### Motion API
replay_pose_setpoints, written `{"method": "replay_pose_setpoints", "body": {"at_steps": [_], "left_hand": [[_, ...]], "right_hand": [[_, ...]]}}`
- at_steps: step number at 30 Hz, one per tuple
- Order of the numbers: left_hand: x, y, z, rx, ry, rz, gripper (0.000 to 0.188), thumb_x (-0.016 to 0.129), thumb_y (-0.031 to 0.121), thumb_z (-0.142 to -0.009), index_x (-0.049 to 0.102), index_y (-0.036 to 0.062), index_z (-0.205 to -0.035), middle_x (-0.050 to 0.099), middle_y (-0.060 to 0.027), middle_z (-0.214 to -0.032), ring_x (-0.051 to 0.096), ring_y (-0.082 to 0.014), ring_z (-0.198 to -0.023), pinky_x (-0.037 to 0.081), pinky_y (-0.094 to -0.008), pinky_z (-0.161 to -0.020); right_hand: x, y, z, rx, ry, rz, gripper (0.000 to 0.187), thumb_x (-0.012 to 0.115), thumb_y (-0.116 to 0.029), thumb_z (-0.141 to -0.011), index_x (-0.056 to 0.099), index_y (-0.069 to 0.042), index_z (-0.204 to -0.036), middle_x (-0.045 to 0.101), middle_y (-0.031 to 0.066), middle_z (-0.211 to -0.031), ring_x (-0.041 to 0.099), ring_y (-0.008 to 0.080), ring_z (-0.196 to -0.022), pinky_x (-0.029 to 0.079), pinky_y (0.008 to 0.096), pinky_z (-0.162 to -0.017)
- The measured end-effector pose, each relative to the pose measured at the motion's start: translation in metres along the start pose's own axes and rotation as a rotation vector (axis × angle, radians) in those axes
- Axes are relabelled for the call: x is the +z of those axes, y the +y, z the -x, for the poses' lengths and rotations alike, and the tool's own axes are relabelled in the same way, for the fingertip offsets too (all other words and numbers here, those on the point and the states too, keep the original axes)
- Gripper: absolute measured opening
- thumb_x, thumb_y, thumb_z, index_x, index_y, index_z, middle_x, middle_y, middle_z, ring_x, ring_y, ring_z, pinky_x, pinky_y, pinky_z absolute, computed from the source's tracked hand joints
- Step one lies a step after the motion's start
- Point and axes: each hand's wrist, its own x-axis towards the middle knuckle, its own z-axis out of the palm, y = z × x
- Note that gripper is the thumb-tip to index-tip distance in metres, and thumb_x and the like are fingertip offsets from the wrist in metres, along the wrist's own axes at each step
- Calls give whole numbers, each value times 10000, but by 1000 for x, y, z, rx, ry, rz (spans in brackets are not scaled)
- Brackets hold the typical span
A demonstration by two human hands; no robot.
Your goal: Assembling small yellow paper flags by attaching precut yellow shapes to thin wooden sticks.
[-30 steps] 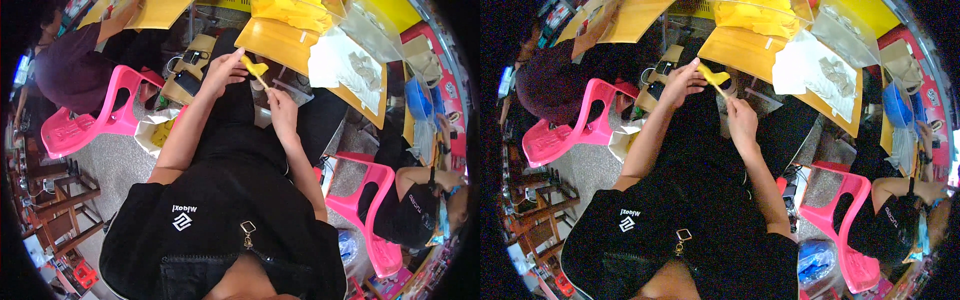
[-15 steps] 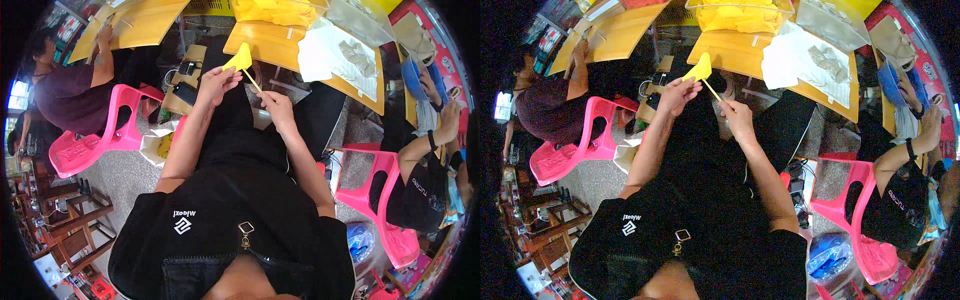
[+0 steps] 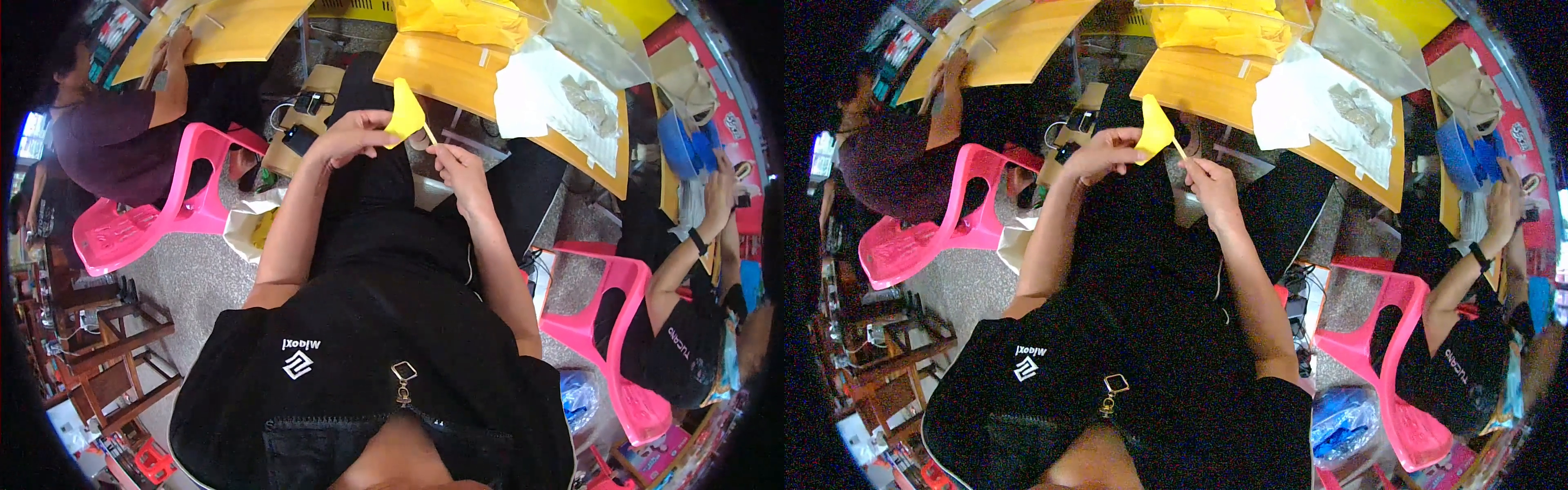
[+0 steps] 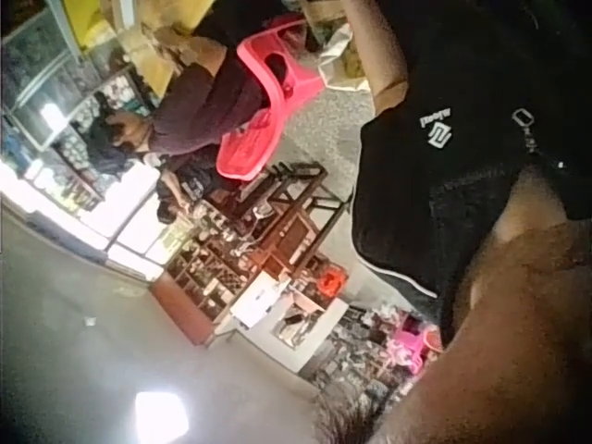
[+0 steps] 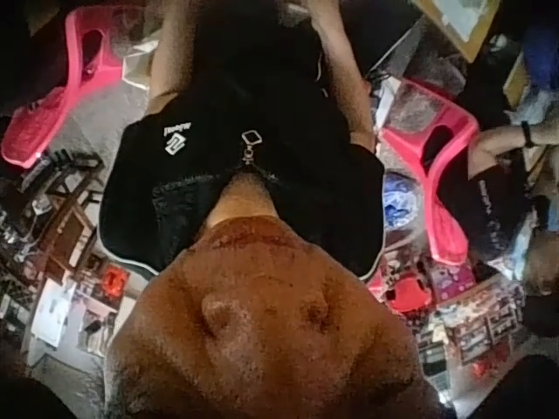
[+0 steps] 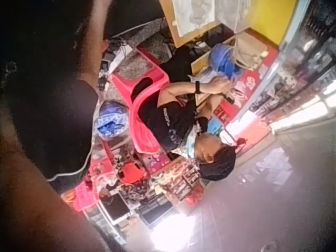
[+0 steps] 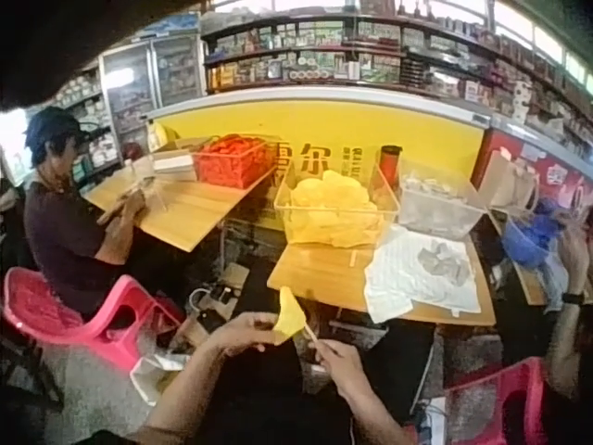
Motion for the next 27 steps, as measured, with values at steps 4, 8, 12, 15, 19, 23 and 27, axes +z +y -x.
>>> {"method": "replay_pose_setpoints", "body": {"at_steps": [4,8,12,15,19,23,27], "left_hand": [[-4,6,-9,49,104,304,309,622,237,-857,579,64,-1109,628,23,-973,572,-30,-803,381,-137,-501],[-14,-8,-26,148,104,461,171,619,155,-855,593,47,-984,620,-17,-885,617,-98,-810,483,-179,-544],[-13,-10,-27,146,224,614,167,630,96,-833,566,-1,-952,611,-77,-886,631,-186,-816,565,-313,-747],[-7,-6,-24,147,264,524,184,646,59,-811,561,-10,-959,608,-90,-902,632,-192,-819,568,-315,-735],[-3,-8,-21,101,250,483,238,676,2,-766,561,-29,-972,611,-106,-927,637,-206,-829,571,-291,-710],[5,-7,-21,67,270,448,174,692,-19,-743,590,-21,-884,624,-95,-851,645,-200,-776,573,-275,-682],[1,-20,-29,40,281,400,137,712,-15,-726,586,-3,-779,617,-79,-804,643,-189,-749,574,-261,-651]], "right_hand": [[2,6,-2,-37,-31,92,214,522,-178,-911,645,-9,-957,455,-52,-653,335,17,-516,241,169,-454],[4,8,0,-104,-18,254,200,526,-170,-901,664,-30,-938,474,-46,-647,367,22,-534,262,176,-466],[-6,4,4,-109,-44,371,195,538,-176,-894,675,-41,-927,487,-45,-642,393,34,-548,289,189,-485],[-15,3,2,-99,-73,412,204,561,-204,-863,689,-55,-915,561,-1,-614,496,72,-581,383,229,-539],[-13,1,2,-143,-62,526,210,560,-213,-855,687,-59,-921,578,19,-622,525,95,-591,410,242,-565],[-7,7,1,-187,-5,517,217,551,-217,-857,685,-62,-928,579,26,-623,531,111,-585,419,255,-570],[9,16,4,-214,23,544,223,545,-222,-861,681,-57,-923,580,36,-618,534,111,-578,421,262,-565]]}}
